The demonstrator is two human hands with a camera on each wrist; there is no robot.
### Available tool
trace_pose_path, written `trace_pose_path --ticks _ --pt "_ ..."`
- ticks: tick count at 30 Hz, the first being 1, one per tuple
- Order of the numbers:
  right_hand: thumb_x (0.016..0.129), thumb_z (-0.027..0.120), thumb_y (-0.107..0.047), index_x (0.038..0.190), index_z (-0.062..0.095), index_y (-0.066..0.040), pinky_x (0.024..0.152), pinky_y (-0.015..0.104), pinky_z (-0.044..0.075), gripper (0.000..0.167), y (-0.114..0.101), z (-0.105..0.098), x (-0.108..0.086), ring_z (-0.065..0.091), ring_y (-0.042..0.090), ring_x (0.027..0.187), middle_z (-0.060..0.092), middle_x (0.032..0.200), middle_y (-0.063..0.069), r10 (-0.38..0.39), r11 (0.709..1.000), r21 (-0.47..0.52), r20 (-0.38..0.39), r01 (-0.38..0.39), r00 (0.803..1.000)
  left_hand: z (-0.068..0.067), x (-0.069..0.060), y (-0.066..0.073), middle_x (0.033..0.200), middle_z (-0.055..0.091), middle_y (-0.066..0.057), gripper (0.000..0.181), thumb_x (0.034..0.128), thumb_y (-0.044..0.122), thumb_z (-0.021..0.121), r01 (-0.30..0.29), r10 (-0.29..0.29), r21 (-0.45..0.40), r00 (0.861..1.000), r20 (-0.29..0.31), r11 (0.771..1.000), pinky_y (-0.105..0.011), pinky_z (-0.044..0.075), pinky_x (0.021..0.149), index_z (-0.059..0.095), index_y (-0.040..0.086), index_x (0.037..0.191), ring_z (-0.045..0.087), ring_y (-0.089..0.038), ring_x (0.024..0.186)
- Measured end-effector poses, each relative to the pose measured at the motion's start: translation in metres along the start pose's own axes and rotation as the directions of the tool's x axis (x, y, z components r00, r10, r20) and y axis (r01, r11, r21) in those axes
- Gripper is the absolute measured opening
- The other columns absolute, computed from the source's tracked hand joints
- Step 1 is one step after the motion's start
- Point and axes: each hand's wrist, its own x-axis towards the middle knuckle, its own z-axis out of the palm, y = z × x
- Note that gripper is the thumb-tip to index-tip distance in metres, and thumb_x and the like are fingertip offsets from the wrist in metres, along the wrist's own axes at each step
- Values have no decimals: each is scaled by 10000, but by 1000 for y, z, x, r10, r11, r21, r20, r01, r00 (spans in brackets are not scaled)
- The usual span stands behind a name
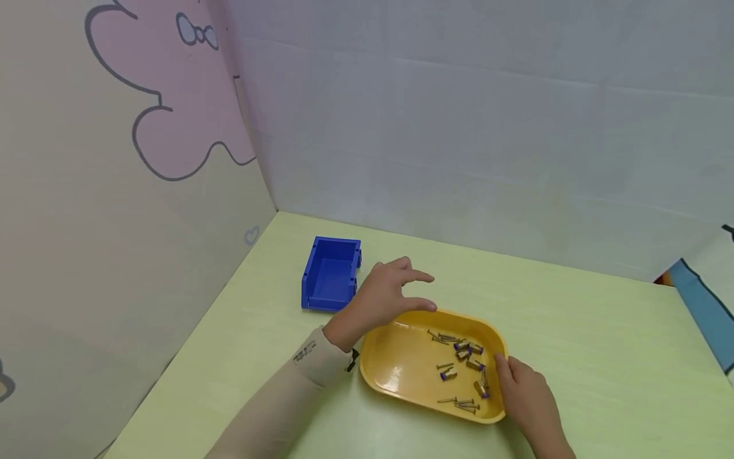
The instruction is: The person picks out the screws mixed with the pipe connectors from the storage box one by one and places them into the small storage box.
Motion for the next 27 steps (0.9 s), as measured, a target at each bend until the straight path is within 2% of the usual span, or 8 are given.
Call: trace_pose_path --ticks 2,7,13,19,23,27 --pt "1076 256 -472 735 458 -88 519 317 335 553 1 1 1 413 184 546 405 615 40 2 1000 0 3 -2 1000 -1 3 8 809 434 77 545 820 619 692 -29 29 29 1000 2 999 -322 292 741 704 293 1257 384 -86 657" --pt "1076 267 -467 732 458 -87 510 313 341 548 5 1 2 423 181 537 419 608 38 2 1000 -1 7 -2 1000 -11 4 23 818 439 89 530 832 615 684 -69 69 63 998 0 996 -308 294 746 708 291 1250 387 -71 673" --pt "1077 268 -463 717 446 -87 505 309 336 550 4 1 3 418 179 536 414 607 37 -16 1000 -4 -2 16 1000 -16 5 29 822 445 87 497 846 576 697 -108 108 32 994 -2 994 -313 291 757 709 284 1248 379 -71 670" --pt "1078 279 -449 718 449 -88 505 308 337 537 2 1 2 418 180 536 410 607 37 -6 1000 -2 2 6 1000 -1 13 33 822 455 97 507 835 583 699 -129 130 -10 991 40 992 -298 289 762 707 294 1251 370 -65 654" --pt "1077 284 -448 726 458 -89 508 310 345 532 2 1 2 423 179 541 416 612 37 2 1000 2 7 -2 1000 14 18 36 826 454 111 499 843 580 695 -171 172 -24 984 54 985 -276 275 738 707 291 1250 357 -62 651" --pt "1075 280 -463 725 461 -89 506 308 345 544 3 0 2 424 177 540 420 611 36 2 1000 4 2 -2 1000 29 21 36 829 473 91 492 849 565 701 -218 223 -71 972 78 973 -207 292 672 711 277 1248 352 -61 638"
